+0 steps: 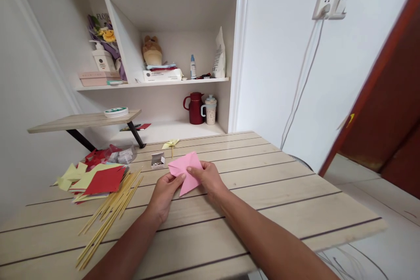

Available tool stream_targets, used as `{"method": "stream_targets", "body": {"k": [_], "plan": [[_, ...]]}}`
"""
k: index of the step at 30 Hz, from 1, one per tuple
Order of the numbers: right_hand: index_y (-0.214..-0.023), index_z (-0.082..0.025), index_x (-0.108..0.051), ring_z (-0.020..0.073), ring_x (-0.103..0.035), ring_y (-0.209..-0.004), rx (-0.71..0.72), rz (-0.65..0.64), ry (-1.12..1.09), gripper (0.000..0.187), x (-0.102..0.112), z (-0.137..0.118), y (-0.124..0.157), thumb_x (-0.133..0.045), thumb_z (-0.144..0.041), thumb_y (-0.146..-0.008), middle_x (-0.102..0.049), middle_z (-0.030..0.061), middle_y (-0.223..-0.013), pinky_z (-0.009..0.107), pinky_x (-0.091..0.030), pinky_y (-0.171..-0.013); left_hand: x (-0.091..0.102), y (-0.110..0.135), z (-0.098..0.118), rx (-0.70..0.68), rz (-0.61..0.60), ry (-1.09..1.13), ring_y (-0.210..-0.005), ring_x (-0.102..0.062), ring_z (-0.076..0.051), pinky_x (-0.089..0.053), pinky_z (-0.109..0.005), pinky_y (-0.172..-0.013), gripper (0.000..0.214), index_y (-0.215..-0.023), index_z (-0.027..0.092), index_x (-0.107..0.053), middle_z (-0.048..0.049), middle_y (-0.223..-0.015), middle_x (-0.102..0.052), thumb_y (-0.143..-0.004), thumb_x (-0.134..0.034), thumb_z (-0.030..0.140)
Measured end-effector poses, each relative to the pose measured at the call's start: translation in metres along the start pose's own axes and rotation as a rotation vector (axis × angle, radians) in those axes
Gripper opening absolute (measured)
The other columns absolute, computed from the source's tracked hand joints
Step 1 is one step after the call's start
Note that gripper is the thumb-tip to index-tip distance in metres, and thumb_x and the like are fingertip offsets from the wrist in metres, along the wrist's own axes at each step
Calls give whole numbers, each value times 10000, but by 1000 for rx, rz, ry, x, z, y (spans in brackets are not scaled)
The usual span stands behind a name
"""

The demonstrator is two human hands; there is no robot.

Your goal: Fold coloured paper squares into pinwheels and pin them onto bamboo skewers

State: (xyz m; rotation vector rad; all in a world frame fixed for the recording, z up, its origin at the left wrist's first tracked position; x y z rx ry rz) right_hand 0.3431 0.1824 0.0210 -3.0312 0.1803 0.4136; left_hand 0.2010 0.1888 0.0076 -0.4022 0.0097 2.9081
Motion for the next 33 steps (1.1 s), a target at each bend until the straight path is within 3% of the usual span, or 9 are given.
{"method": "stream_targets", "body": {"k": [6,10,16,21,26,30,33], "plan": [[-790,-123,-769,191,-624,-657,8,52,-135,375,3,3,0,-884,-411,-579,-750,93,-755,311,-472,-635,-12,2,13,-66,-99,124,-940,-679,-202,-485,-291,-858,451,-1059,133,-737,-128,-1036,-754,-806,-714,507],[-791,-134,-772,184,-618,-653,30,61,-169,358,0,4,3,-890,-403,-587,-755,81,-757,311,-477,-650,-20,4,13,-56,-148,182,-971,-682,-218,-482,-324,-911,474,-1133,143,-716,-127,-1073,-751,-777,-765,452],[-808,-132,-756,182,-623,-671,-18,6,-225,349,-16,15,9,-892,-386,-611,-752,72,-769,306,-475,-668,-3,1,0,-26,10,157,-894,-696,-250,-504,-357,-857,445,-969,102,-752,-135,-949,-771,-664,-852,411],[-819,-145,-740,192,-629,-692,-20,-16,-241,366,-19,18,9,-901,-392,-602,-749,66,-790,324,-480,-707,5,-1,-1,-39,69,145,-822,-700,-240,-517,-351,-803,445,-908,97,-761,-131,-918,-776,-625,-867,424],[-814,-171,-710,200,-627,-713,-58,-28,-164,419,-17,17,10,-826,-545,-666,-735,56,-789,315,-472,-694,12,0,-1,-10,103,141,-839,-709,-247,-521,-352,-822,457,-901,104,-767,-121,-868,-778,-590,-887,417],[-1073,-237,-664,231,-663,-826,-8,-60,-10,495,-9,0,11,-673,-641,-788,-742,54,-880,345,-486,-777,27,-3,-3,65,155,176,-827,-714,-227,-521,-328,-802,443,-901,110,-762,-123,-891,-780,-594,-885,405],[-1311,-310,-534,237,-668,-937,84,-104,117,543,-4,-18,12,-632,-587,-853,-733,49,-999,406,-458,-926,39,-3,-1,99,219,182,-793,-714,-206,-518,-294,-752,409,-871,113,-762,-115,-894,-783,-604,-879,401]]}}
Point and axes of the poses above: each hand's wrist, its own y-axis away from the middle knuckle, its own x-axis out of the back of the hand, z = x × y, the point moved 10 cm from there along -y, towards the middle knuckle
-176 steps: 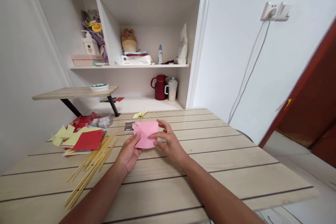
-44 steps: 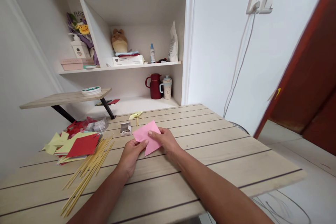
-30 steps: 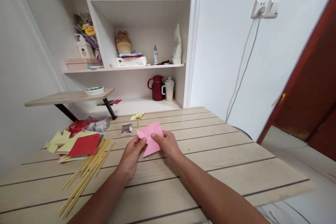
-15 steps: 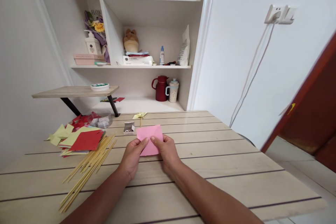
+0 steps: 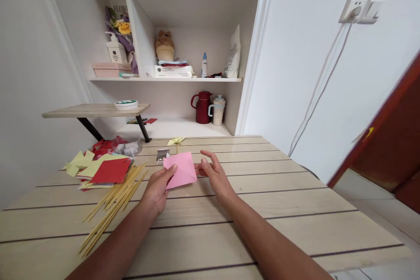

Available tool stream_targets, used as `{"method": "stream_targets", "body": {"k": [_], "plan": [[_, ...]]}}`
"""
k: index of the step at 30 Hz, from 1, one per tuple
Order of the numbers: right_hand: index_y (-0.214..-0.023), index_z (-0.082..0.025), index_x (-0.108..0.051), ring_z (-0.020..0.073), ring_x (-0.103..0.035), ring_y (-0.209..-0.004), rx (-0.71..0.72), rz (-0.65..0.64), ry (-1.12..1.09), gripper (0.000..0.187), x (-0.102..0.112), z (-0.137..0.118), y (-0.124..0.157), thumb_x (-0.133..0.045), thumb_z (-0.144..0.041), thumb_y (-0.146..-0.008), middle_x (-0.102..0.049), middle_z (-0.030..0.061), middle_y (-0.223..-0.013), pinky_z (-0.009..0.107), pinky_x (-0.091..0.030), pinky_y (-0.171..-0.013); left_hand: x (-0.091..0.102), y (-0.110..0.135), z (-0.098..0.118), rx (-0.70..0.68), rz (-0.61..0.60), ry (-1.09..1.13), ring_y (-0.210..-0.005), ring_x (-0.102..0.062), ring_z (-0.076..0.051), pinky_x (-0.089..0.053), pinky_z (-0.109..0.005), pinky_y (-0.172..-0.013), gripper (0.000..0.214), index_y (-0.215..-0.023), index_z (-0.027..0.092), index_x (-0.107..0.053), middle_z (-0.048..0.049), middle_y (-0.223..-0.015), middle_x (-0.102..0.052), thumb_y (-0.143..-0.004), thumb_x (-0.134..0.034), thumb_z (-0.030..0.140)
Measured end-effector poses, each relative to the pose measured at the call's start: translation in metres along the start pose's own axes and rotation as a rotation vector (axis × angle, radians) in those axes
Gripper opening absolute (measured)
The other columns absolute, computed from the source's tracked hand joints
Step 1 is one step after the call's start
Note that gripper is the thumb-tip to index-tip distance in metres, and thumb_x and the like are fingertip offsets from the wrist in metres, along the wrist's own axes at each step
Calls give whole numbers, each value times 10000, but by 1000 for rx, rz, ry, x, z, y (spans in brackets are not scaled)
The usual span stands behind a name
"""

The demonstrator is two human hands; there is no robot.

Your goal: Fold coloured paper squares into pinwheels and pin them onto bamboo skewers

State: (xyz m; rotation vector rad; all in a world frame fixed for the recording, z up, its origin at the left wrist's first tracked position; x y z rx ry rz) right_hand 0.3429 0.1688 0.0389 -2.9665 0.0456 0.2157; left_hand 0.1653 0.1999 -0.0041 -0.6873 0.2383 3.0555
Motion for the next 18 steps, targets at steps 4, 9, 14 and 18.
{"method": "stream_targets", "body": {"k": [4,9,14,18], "plan": [[-1264,-334,-589,232,-605,-1063,111,-116,92,495,-7,-15,2,-740,-433,-803,-650,45,-1209,393,-455,-944,1,0,0,24,1,48,-800,-718,-207,-526,-282,-737,385,-862,113,-763,-112,-885,-784,-599,-889,363],[-1066,-266,-728,203,-599,-880,77,-143,173,295,-14,-6,-3,-712,-412,-810,-694,37,-978,371,-457,-858,-3,0,-5,60,-38,102,-780,-716,-206,-541,-290,-731,402,-903,100,-762,-125,-886,-780,-609,-890,342],[-993,-288,-783,221,-584,-1005,169,-168,182,258,-11,-10,-4,-770,-372,-749,-558,67,-1272,371,-489,-852,-5,0,-7,72,-60,117,-706,-694,-169,-527,-260,-675,364,-888,101,-761,-107,-833,-775,-618,-888,310],[-1017,-317,-785,280,-512,-1207,214,-208,251,253,-13,-16,-1,-767,-354,-767,-415,51,-1451,412,-501,-917,-6,0,-7,71,-61,108,-685,-685,-167,-519,-264,-675,365,-878,104,-762,-99,-801,-771,-612,-891,317]]}}
Point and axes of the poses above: each hand's wrist, its own y-axis away from the middle knuckle, its own x-axis out of the back of the hand, z = x × y, the point moved 10 cm from there along -y, towards the middle knuckle
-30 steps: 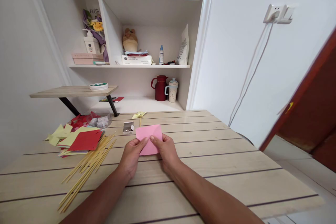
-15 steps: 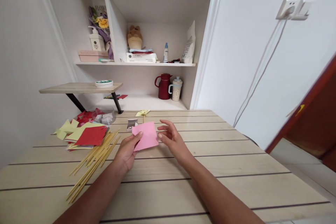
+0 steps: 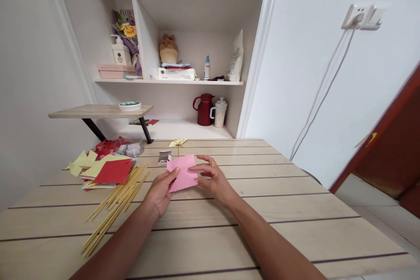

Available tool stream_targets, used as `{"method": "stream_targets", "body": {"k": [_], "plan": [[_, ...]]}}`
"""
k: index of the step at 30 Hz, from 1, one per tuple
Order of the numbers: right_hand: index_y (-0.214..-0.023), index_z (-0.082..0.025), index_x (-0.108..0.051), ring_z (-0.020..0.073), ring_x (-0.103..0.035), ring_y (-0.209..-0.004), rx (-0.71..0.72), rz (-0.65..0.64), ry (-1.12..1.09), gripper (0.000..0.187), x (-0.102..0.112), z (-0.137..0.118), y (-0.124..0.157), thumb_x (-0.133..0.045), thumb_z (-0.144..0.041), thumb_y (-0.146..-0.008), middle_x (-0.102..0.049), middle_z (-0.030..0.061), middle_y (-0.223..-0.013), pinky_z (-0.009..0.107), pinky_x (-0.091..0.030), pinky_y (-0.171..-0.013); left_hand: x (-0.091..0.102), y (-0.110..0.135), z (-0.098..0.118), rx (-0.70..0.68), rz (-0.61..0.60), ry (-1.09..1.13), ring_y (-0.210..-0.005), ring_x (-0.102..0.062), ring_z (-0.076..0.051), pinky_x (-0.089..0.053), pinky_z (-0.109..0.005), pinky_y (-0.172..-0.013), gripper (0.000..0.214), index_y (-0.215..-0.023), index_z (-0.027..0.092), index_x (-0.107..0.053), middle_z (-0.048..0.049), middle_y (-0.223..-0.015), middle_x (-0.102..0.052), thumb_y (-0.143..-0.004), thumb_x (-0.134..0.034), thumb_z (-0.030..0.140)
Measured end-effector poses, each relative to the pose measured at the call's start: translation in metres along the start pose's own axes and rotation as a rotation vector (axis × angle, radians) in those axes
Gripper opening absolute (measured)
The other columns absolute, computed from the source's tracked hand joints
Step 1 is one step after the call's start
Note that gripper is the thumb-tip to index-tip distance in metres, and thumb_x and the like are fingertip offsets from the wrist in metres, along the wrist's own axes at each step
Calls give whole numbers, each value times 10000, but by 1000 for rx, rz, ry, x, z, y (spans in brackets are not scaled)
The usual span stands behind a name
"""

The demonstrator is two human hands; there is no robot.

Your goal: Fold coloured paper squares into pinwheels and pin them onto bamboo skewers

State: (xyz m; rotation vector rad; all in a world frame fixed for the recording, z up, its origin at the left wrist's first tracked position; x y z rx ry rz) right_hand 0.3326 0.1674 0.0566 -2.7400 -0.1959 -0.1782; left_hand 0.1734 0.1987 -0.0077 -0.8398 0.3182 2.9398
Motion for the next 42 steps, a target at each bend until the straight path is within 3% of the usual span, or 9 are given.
{"method": "stream_targets", "body": {"k": [3,7,13,26,42], "plan": [[-1001,-318,-791,307,-438,-1303,26,-56,34,237,-4,-6,1,-771,-389,-775,-361,32,-1518,423,-502,-946,-2,1,0,-4,-13,-23,-691,-686,-173,-516,-272,-687,400,-892,98,-762,-107,-793,-770,-601,-895,338],[-946,-314,-801,297,-440,-1315,90,-87,54,223,-7,-12,1,-792,-441,-761,-344,20,-1535,438,-432,-1055,-7,2,1,-22,-47,-72,-746,-698,-186,-515,-281,-724,417,-916,100,-766,-120,-865,-779,-611,-883,359],[-769,-289,-800,303,-439,-1314,63,-57,82,177,-10,-7,0,-817,-461,-729,-467,47,-1413,448,-338,-1124,-16,6,3,-58,-121,-139,-793,-708,-212,-511,-319,-803,464,-973,98,-768,-132,-904,-777,-628,-868,392],[-659,-216,-740,272,-565,-1129,-78,64,-30,199,-4,9,-2,-810,-394,-714,-582,73,-1253,406,-409,-994,-21,10,8,-134,-125,-291,-711,-664,-182,-471,-265,-687,382,-874,118,-785,-91,-801,-764,-635,-856,407],[-603,-195,-719,257,-578,-1081,-89,156,-19,239,5,13,-5,-841,-395,-655,-589,73,-1134,372,-424,-952,-24,11,12,-176,-112,-338,-680,-625,-157,-438,-242,-656,383,-828,117,-788,-75,-793,-756,-620,-851,434]]}}
Point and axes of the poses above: each hand's wrist, its own y-axis away from the middle knuckle, its own x-axis out of the back of the hand, z = x × y, the point moved 10 cm from there along -y, towards the middle knuckle
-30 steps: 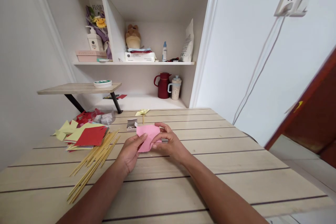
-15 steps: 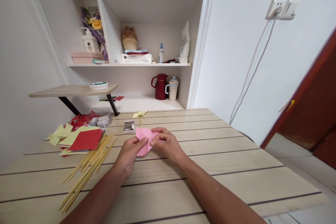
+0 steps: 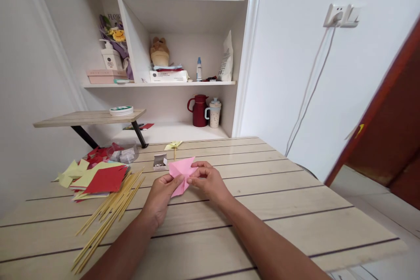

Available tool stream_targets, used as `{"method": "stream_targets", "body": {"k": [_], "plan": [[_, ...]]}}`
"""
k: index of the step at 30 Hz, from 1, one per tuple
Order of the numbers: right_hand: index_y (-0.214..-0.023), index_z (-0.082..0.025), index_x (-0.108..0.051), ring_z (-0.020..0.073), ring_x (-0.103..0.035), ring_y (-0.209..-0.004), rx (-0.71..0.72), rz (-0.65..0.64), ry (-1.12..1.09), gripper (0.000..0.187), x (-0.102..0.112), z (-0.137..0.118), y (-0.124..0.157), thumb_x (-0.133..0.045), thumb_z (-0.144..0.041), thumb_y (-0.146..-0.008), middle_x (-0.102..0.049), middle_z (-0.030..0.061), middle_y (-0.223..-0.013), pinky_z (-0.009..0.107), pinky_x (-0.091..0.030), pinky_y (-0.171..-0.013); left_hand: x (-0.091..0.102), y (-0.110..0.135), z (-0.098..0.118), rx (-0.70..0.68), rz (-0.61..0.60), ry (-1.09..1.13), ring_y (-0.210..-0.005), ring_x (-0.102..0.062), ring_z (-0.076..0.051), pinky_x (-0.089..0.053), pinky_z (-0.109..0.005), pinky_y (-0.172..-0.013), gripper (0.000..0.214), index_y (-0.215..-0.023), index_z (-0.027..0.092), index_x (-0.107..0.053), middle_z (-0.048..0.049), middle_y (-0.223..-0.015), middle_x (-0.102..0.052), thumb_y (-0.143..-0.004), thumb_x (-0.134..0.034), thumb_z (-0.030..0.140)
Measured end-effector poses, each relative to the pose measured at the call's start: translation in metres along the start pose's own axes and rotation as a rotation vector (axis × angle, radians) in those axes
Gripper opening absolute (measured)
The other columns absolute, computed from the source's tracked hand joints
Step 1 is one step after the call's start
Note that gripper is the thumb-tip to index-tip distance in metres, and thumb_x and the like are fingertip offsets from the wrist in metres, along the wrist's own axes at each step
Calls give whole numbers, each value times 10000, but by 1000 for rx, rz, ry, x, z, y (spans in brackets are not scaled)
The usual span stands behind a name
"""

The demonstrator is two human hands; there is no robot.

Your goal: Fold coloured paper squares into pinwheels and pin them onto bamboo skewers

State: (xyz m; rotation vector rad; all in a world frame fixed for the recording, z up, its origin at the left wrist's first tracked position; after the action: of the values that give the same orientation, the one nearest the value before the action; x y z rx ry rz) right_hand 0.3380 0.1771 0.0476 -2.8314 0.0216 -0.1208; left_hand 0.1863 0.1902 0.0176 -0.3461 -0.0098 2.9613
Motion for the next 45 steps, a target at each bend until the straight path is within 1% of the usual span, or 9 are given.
{"method": "stream_targets", "body": {"k": [11,14,17,20,31,38,41,43,45], "plan": [[-630,-203,-698,231,-601,-944,72,6,78,223,0,-8,1,-796,-389,-704,-574,37,-920,378,-445,-899,1,-3,1,-58,12,-84,-710,-630,-180,-455,-272,-672,363,-893,128,-782,-79,-827,-756,-667,-799,412],[-795,-229,-730,276,-568,-1113,155,91,175,217,12,-20,3,-805,-412,-706,-586,65,-1073,406,-449,-944,5,-4,19,-223,49,-240,-766,-640,-205,-464,-295,-716,245,-830,154,-784,-65,-815,-743,-709,-750,364],[-1102,-290,-695,300,-475,-1284,298,186,308,428,23,-39,8,-821,-402,-708,-510,84,-1318,460,-393,-1065,3,0,42,-434,79,-471,-807,-640,-215,-457,-315,-765,130,-735,189,-777,-54,-817,-735,-740,-700,294],[-1242,-329,-640,314,-431,-1341,394,156,419,581,19,-48,11,-847,-365,-700,-481,88,-1398,492,-340,-1126,0,5,52,-554,100,-644,-832,-646,-231,-443,-358,-817,108,-708,221,-771,-50,-831,-747,-758,-692,275],[-759,-235,-756,313,-564,-1168,430,40,607,73,3,-47,8,-813,-194,-738,-660,82,-1261,505,-421,-984,-25,25,67,-809,50,-908,-853,-665,-207,-344,-439,-929,158,-746,255,-738,3,-854,-763,-843,-637,180],[-632,-206,-714,284,-574,-1118,265,55,376,117,5,-41,6,-770,-220,-734,-704,83,-1132,426,-434,-951,-19,23,66,-797,94,-849,-853,-656,-237,-364,-475,-964,125,-726,256,-732,-20,-819,-747,-821,-695,328],[-790,-184,-763,266,-624,-988,51,89,50,148,12,-20,3,-776,-312,-716,-729,85,-1017,385,-458,-880,-3,17,65,-707,157,-628,-1059,-620,-266,-389,-470,-1005,294,-1043,268,-726,-73,-1093,-714,-830,-674,464],[-831,-156,-760,239,-639,-827,-96,149,-188,258,17,-4,2,-797,-364,-682,-744,76,-869,353,-466,-789,12,10,58,-584,202,-406,-1197,-561,-256,-407,-440,-1026,555,-1344,268,-557,-112,-1301,-611,-862,-613,536],[-794,-140,-754,219,-629,-747,-178,215,-371,298,22,6,3,-831,-377,-632,-742,71,-780,328,-457,-743,18,1,42,-407,192,-220,-1246,-538,-247,-418,-408,-1035,685,-1430,241,-453,-139,-1371,-552,-854,-608,577]]}}
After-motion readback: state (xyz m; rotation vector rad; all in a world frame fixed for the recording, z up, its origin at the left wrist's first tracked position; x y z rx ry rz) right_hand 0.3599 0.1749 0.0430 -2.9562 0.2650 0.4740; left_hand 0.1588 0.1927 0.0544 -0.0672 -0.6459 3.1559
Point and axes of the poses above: each hand's wrist, its own y-axis away from the middle knuckle, its own x-axis out of the back of the hand, z = x × y, the point moved 10 cm from there along -y, towards the middle knuckle
